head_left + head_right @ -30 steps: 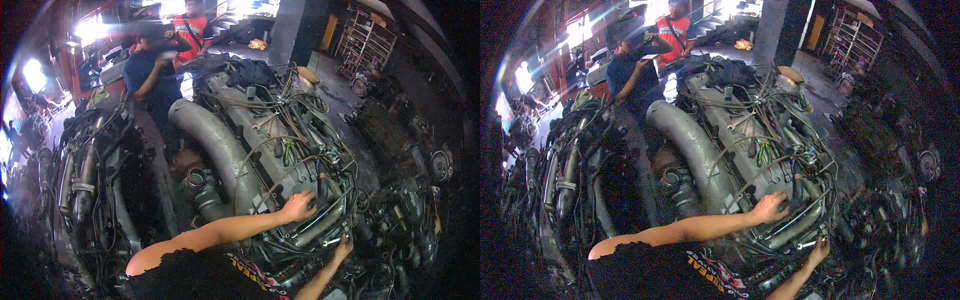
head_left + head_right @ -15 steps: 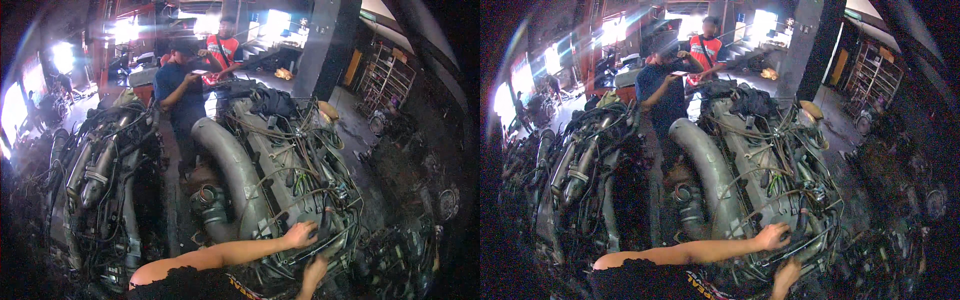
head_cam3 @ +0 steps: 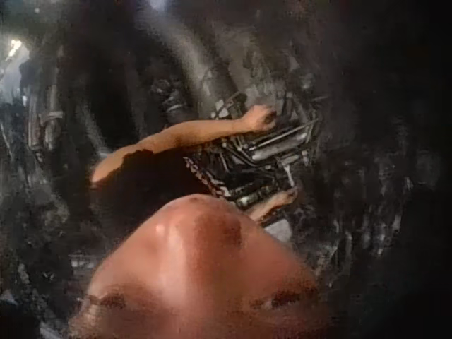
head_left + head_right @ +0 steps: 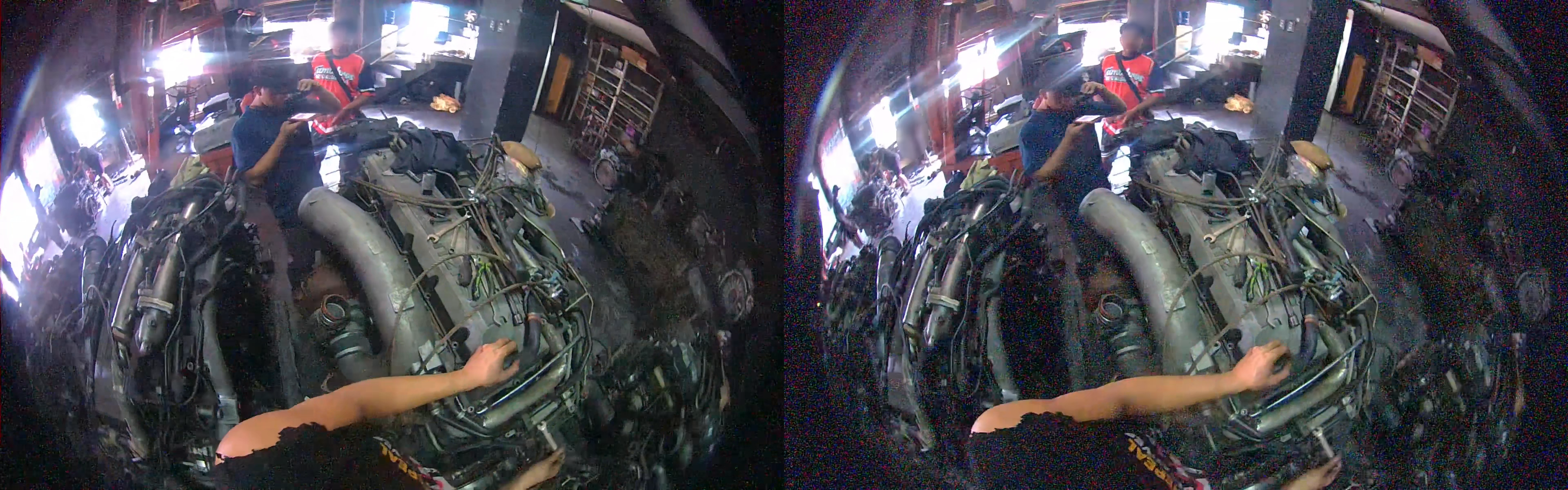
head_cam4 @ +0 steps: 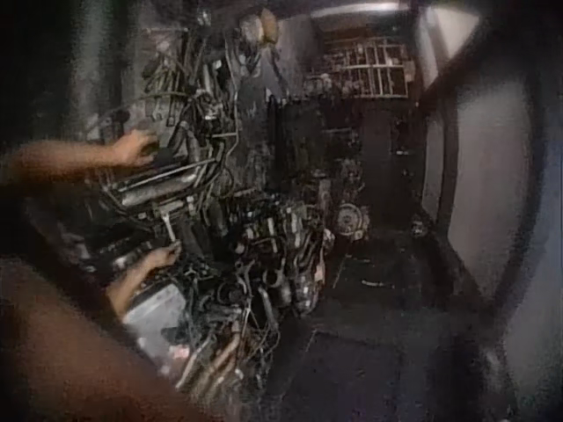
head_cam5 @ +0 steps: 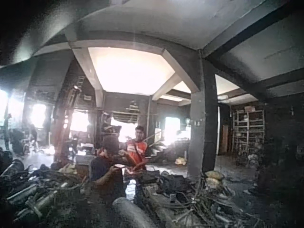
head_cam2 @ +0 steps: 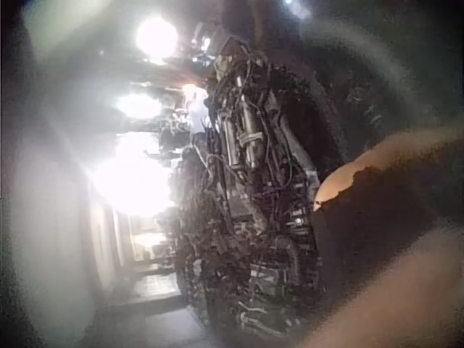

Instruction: The person works on a large engine using a wrench and a socket wrench, loosening and tightening bolts around the cylinder head and turbocharger area while managing cables and hoses.

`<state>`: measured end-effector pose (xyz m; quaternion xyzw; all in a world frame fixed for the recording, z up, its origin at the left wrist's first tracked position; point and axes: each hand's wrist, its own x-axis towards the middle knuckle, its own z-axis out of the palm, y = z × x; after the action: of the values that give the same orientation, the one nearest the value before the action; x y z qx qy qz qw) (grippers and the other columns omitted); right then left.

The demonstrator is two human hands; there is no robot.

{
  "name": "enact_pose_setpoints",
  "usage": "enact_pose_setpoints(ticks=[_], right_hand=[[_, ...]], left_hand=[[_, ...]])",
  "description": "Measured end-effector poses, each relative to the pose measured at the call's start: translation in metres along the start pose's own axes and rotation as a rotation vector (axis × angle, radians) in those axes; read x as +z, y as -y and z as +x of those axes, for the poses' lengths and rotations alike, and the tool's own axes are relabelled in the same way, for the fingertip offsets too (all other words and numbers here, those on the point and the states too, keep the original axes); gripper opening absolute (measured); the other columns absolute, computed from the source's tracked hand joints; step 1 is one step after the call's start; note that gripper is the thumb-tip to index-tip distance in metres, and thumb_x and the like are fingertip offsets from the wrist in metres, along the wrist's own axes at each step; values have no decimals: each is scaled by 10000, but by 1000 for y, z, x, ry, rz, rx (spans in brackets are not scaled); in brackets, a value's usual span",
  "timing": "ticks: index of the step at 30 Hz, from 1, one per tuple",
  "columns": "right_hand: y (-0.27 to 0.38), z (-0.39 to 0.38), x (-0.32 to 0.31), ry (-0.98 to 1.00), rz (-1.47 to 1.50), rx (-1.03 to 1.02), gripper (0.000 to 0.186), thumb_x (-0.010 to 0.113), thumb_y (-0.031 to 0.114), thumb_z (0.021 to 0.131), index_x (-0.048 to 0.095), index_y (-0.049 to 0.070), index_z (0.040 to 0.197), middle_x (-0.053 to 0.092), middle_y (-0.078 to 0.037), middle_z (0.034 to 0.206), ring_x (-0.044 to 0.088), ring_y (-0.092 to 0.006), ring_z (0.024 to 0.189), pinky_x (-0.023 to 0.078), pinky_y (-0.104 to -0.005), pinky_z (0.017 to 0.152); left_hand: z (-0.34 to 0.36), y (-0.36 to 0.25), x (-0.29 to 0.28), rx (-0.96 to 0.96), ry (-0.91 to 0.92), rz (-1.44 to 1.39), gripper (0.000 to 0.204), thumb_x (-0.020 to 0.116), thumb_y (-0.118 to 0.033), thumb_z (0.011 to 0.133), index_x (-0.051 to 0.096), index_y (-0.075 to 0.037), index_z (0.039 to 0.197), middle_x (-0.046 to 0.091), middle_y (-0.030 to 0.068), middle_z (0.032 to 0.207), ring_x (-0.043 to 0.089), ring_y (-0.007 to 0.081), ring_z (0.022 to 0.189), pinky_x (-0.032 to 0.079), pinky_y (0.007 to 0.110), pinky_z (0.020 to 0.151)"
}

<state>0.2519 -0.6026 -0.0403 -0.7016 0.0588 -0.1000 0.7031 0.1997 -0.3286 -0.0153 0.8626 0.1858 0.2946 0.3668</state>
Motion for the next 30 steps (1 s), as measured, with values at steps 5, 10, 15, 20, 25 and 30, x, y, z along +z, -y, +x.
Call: enact_pose_setpoints(ticks=[5,10,15,20,25,30], right_hand=[[12,3,0,265,64,206,301,567,203,849,577,-25,1045,542,-166,1061,531,-267,896,420,-382,782],[22,-48,13,581,28,396,288,577,187,822,566,-20,1022,548,-135,990,531,-255,852,414,-376,752],[23,-97,23,621,227,554,278,587,171,796,554,-15,1000,554,-104,919,530,-242,809,407,-370,721],[2,-93,18,295,-336,245,438,565,179,822,472,-9,1206,516,-125,1140,521,-196,1008,420,-310,833],[-20,-83,5,262,-154,290,210,495,94,858,518,1,1044,543,-27,728,493,-101,582,404,-232,507],[-15,-89,23,195,-159,313,228,447,87,882,496,-5,1084,521,-25,669,460,-95,510,377,-233,442]], left_hand=[[3,2,-6,11,19,-32,392,574,-289,776,502,-36,1067,513,184,1062,547,403,908,459,467,775],[2,-2,-19,-2,27,-63,429,578,-318,766,499,-43,1085,517,178,1061,557,396,894,466,478,761],[8,-2,-19,-76,132,-59,528,632,-364,736,506,-35,1129,537,200,1119,552,366,967,461,443,817],[22,8,-11,-189,391,30,693,695,-373,686,428,-25,1223,569,222,1055,546,365,983,454,437,823],[20,2,-3,-118,283,-37,563,674,-362,700,466,-26,1101,612,258,855,595,413,834,471,481,747],[23,-2,-7,-109,326,0,618,647,-387,715,445,-4,1155,611,264,888,586,423,855,464,486,757]])
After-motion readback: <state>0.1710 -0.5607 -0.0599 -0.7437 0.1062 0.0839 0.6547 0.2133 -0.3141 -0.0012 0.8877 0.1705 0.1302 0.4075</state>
